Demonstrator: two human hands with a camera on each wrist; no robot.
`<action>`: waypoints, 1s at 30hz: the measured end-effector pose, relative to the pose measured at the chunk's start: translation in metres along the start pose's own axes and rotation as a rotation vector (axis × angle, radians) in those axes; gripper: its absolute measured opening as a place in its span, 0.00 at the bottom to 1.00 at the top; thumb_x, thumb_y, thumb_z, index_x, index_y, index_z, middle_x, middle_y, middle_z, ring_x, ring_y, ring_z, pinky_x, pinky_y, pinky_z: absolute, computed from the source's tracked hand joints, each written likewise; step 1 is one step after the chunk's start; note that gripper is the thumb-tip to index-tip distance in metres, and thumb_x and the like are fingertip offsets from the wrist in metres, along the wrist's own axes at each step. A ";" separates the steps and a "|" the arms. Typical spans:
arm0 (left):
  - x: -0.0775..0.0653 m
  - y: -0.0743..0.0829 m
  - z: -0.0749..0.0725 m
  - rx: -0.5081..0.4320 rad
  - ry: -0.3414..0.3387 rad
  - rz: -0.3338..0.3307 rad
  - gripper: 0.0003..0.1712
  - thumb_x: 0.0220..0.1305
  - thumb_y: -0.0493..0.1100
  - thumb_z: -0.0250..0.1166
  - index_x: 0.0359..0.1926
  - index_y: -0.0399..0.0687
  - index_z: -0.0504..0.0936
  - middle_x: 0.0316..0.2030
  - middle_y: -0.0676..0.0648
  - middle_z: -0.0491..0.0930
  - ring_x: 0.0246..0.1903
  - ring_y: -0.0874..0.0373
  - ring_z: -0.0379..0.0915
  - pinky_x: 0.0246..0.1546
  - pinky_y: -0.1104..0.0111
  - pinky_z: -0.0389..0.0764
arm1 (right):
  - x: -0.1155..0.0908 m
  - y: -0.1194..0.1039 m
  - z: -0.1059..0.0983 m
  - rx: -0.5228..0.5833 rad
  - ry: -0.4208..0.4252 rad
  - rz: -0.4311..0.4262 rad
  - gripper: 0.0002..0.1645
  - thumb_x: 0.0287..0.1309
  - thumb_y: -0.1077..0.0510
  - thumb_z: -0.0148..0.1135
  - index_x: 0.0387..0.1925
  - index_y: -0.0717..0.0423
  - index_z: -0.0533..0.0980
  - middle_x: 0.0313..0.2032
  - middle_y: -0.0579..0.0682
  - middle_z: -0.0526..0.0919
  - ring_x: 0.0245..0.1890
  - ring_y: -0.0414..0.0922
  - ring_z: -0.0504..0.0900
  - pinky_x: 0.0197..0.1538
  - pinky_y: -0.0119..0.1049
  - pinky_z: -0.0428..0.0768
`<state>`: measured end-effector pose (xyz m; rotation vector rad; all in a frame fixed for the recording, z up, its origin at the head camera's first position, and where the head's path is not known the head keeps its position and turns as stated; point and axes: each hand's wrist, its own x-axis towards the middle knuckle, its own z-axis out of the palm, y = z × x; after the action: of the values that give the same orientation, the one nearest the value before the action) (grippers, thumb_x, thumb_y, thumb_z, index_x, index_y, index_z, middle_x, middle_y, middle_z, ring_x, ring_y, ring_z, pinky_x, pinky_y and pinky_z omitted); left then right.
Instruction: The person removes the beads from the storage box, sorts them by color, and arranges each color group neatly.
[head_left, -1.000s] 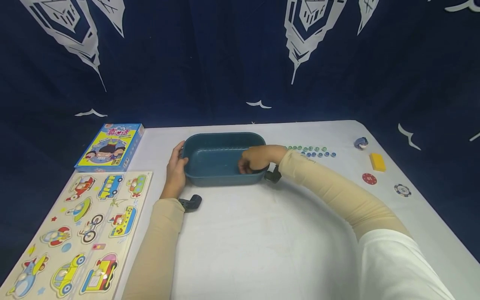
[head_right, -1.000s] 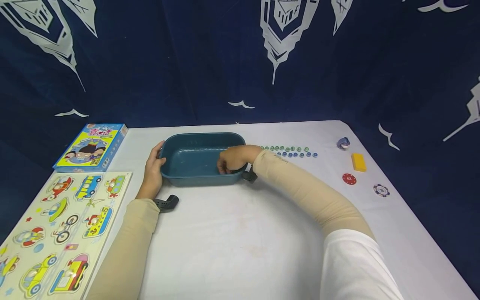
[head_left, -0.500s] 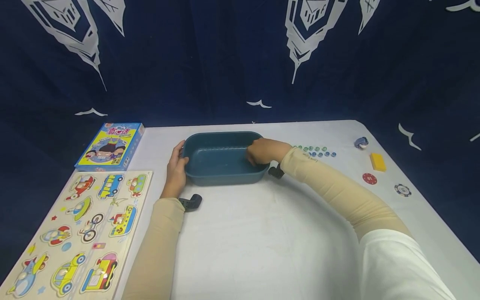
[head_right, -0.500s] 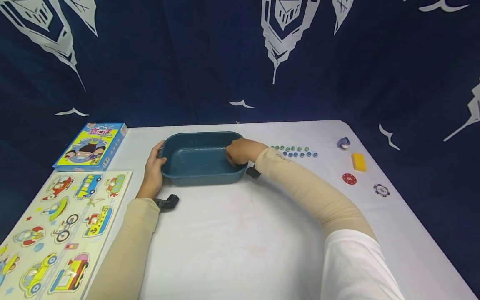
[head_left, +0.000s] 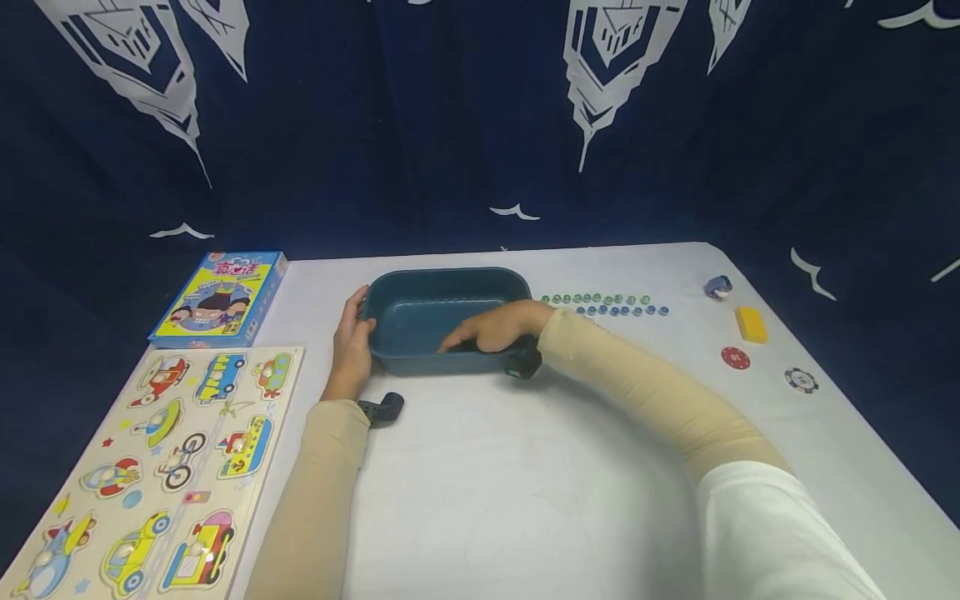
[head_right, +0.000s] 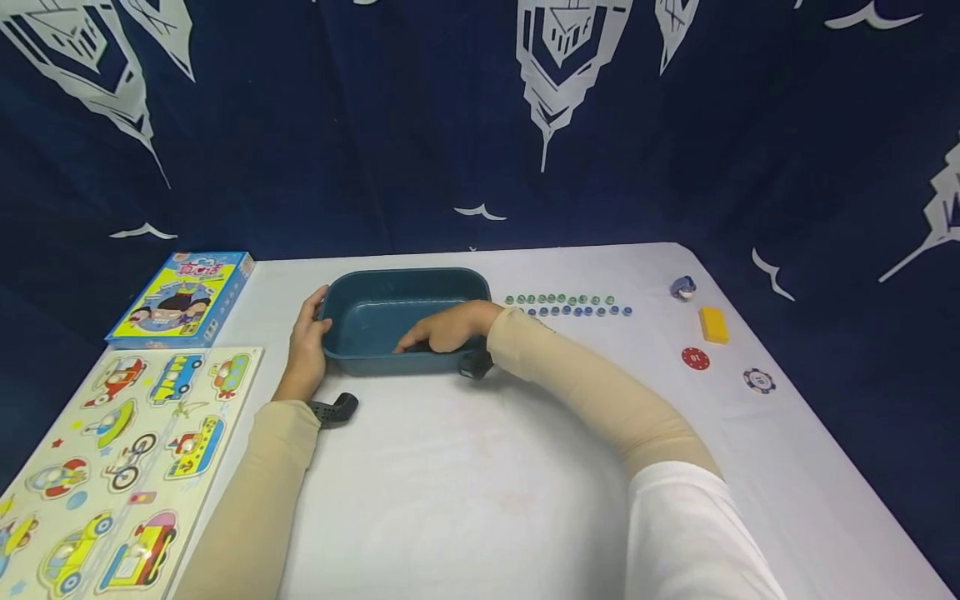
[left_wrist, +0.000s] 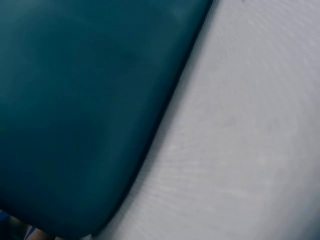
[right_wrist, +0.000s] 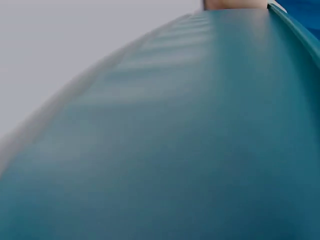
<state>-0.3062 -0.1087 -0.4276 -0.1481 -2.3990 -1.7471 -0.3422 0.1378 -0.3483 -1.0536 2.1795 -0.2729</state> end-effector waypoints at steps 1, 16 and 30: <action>0.000 0.000 0.000 -0.001 -0.002 0.003 0.36 0.67 0.40 0.40 0.77 0.51 0.55 0.70 0.43 0.63 0.71 0.47 0.57 0.73 0.51 0.53 | 0.004 -0.002 0.001 0.029 0.002 -0.018 0.45 0.54 0.75 0.32 0.71 0.48 0.68 0.71 0.50 0.66 0.74 0.47 0.58 0.75 0.40 0.54; -0.004 -0.002 -0.004 -0.014 -0.016 -0.004 0.36 0.69 0.39 0.39 0.78 0.52 0.52 0.71 0.39 0.62 0.71 0.44 0.56 0.72 0.50 0.54 | 0.076 -0.061 0.010 0.253 0.272 -0.084 0.15 0.73 0.60 0.48 0.39 0.59 0.81 0.32 0.46 0.79 0.31 0.37 0.73 0.37 0.26 0.70; -0.004 0.002 0.001 -0.020 -0.004 -0.002 0.36 0.67 0.39 0.40 0.77 0.50 0.55 0.69 0.39 0.64 0.70 0.44 0.58 0.72 0.52 0.56 | 0.073 -0.050 0.009 0.406 0.252 -0.001 0.14 0.68 0.64 0.58 0.50 0.65 0.82 0.49 0.56 0.86 0.44 0.40 0.79 0.51 0.26 0.75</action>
<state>-0.3018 -0.1072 -0.4264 -0.1518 -2.3856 -1.7734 -0.3371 0.0513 -0.3685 -0.8231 2.2095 -0.8491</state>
